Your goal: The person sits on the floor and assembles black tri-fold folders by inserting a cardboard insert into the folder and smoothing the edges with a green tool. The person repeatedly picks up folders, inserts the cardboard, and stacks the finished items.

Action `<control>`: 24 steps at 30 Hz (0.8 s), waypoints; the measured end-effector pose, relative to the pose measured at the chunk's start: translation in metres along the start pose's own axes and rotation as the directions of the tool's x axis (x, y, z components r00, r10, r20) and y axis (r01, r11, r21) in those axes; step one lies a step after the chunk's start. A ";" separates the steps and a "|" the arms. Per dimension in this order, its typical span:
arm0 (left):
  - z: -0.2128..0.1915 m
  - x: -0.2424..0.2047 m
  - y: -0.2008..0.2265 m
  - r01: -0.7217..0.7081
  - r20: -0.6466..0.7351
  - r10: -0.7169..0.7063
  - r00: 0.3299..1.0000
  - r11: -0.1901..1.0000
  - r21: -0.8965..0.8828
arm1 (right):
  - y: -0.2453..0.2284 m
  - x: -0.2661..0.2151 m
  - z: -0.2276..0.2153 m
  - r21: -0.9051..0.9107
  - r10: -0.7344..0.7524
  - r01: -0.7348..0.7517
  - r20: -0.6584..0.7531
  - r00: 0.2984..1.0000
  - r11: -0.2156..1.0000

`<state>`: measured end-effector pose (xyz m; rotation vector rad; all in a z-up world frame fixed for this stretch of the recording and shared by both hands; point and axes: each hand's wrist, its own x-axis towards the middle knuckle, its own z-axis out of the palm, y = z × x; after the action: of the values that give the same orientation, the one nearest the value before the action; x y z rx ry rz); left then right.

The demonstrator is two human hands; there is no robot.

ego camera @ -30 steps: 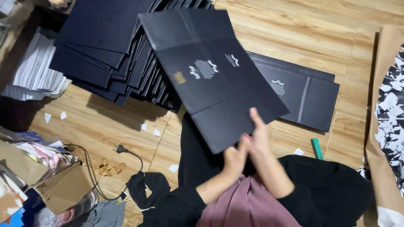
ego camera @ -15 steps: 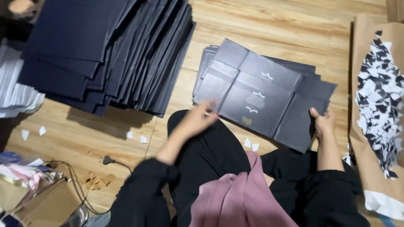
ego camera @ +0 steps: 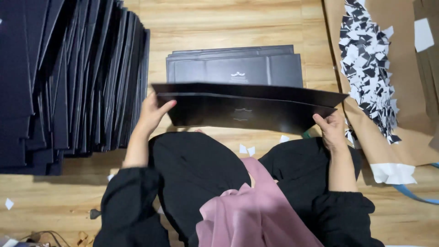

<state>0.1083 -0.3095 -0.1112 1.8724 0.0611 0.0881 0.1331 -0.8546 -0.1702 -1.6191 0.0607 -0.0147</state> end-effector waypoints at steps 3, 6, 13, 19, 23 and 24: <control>-0.013 -0.030 0.004 0.014 -0.039 -0.019 0.999 0.991 -0.137 | 0.050 0.000 -0.017 0.047 -0.072 0.072 0.004 0.997 0.996; -0.016 -0.050 0.022 -0.028 -0.035 0.023 0.999 0.986 -0.167 | -0.002 -0.021 0.029 0.017 -0.025 0.025 0.009 1.000 1.000; -0.026 -0.081 -0.055 0.365 0.062 -0.365 0.929 0.931 0.016 | -0.012 -0.039 0.048 -0.316 0.154 -0.105 0.137 0.979 0.943; -0.027 -0.063 -0.069 0.376 0.009 -0.380 0.925 0.917 0.134 | 0.038 -0.022 0.031 -0.532 0.187 -0.122 0.069 0.980 0.838; -0.005 -0.032 0.003 0.201 -0.084 -0.190 0.978 0.969 0.145 | 0.030 -0.002 0.031 -0.421 0.044 -0.066 -0.063 0.997 0.905; -0.003 -0.021 0.021 0.207 -0.083 -0.197 0.977 0.968 0.143 | 0.026 0.010 0.025 -0.423 0.049 -0.071 -0.062 0.997 0.903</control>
<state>0.0868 -0.3150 -0.0910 2.0033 0.3128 0.0062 0.1437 -0.8319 -0.1982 -2.0554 0.1621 0.0068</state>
